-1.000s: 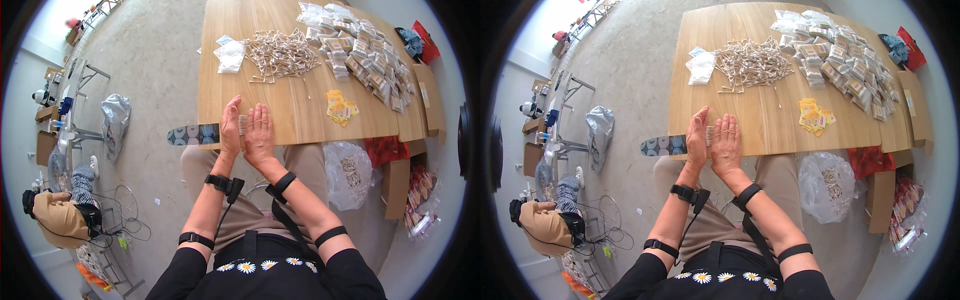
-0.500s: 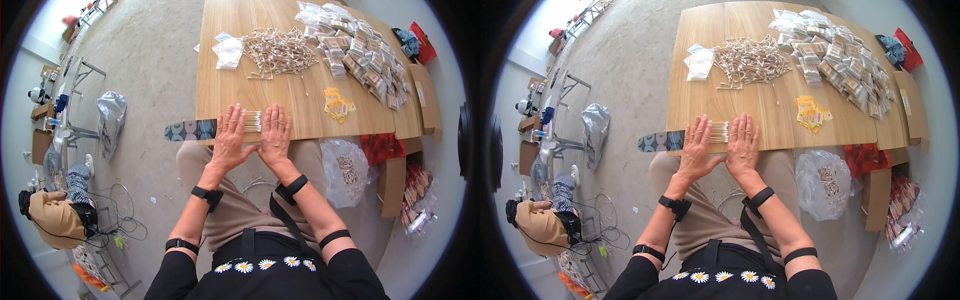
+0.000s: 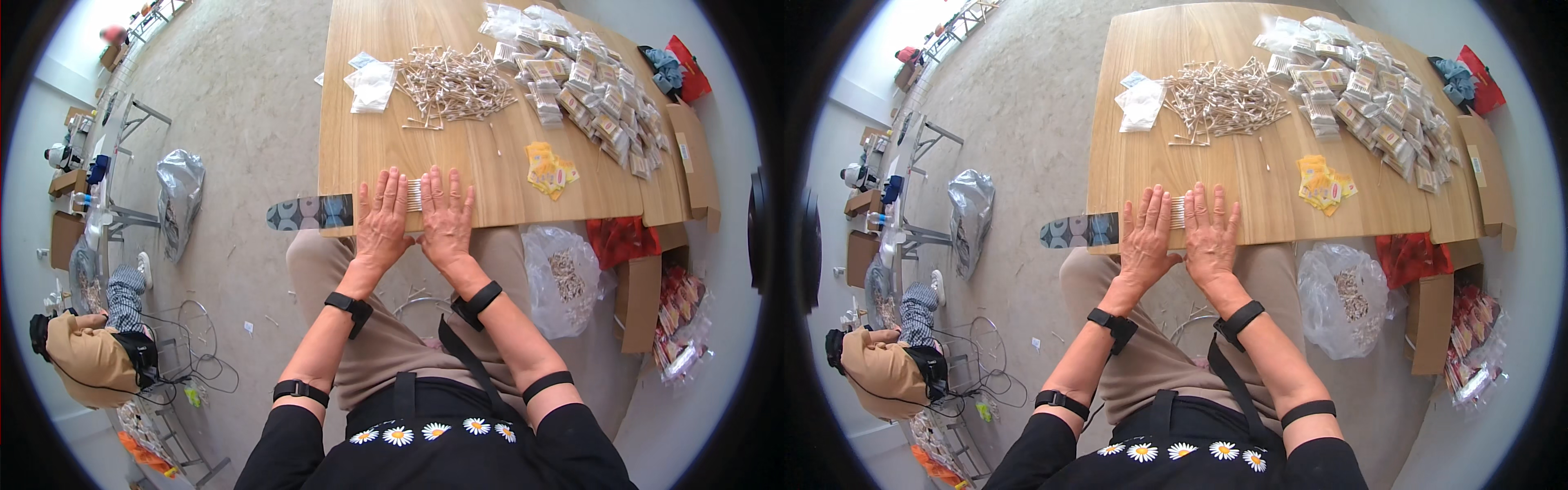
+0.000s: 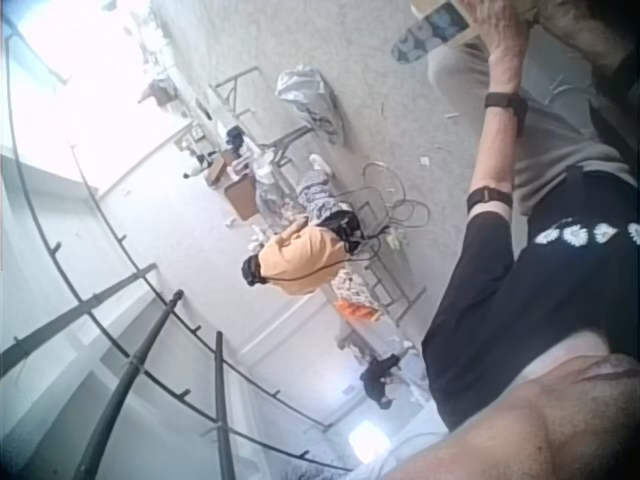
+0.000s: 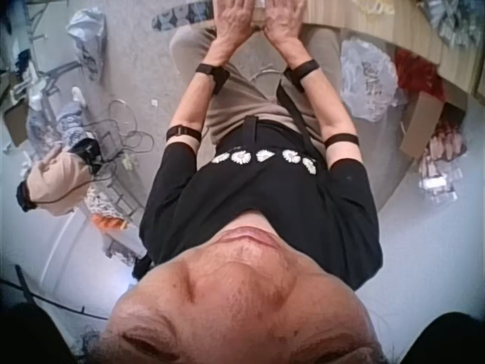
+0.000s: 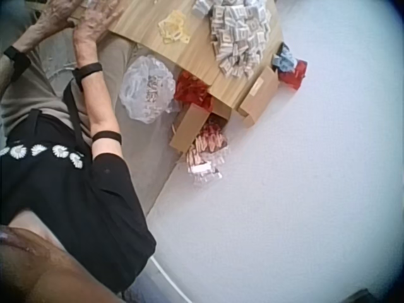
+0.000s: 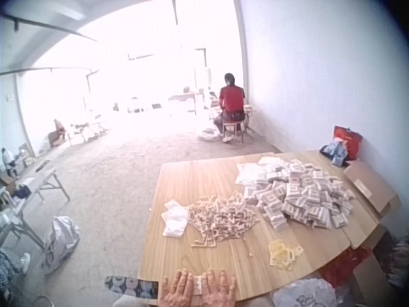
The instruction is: Sorting, aligning, and placing cotton swabs into small plastic bags with cardboard inserts.
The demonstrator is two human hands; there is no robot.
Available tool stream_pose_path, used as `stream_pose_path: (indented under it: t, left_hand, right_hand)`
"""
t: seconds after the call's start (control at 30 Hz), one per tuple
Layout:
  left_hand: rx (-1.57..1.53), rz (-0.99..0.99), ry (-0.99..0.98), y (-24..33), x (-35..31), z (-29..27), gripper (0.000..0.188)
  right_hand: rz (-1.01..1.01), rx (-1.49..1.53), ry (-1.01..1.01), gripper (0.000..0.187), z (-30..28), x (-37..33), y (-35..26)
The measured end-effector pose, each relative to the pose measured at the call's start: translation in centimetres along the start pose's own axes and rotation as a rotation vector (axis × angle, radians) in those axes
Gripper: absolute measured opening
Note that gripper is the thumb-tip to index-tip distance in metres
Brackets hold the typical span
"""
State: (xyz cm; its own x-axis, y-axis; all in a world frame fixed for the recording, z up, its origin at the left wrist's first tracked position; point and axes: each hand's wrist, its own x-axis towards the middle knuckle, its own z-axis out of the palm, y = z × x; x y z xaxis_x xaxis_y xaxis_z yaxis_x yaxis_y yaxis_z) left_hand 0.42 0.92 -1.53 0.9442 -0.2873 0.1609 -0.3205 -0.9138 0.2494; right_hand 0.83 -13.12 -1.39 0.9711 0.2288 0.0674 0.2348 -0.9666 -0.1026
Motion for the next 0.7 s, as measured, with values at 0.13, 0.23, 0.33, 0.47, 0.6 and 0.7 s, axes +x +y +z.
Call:
stream_pose_path:
  t: [0.13, 0.23, 0.33, 0.47, 0.6, 0.7]
  left_hand:
    - [0.001, 0.020, 0.043, -0.2, 0.4, 0.1, 0.120]
    - [0.054, 0.022, 0.094, -0.5, 0.3, -0.2, 0.114]
    - [0.133, 0.075, 0.173, -0.7, 0.0, 2.0, 0.106]
    - [0.176, 0.089, 0.229, -1.0, -0.5, 2.9, 0.093]
    - [0.080, 0.000, 0.069, -0.9, -1.1, 0.8, 0.100]
    - [0.003, -0.129, 0.018, -1.1, -1.1, -0.2, 0.104]
  right_hand:
    - [-0.023, -0.111, 0.110, 0.114, 1.0, 0.6, -0.1]
    - [-0.046, -0.044, 0.107, 0.098, -0.2, 0.6, -0.4]
    - [-0.019, 0.185, 0.027, 0.091, -1.0, 0.2, -0.3]
    - [-0.150, -0.019, 0.249, 0.093, 3.1, 0.5, -1.1]
    - [-0.186, 0.131, 0.051, 0.089, 1.1, 0.3, -1.4]
    - [-0.178, 0.087, 0.082, 0.089, 1.3, 0.5, -1.2]
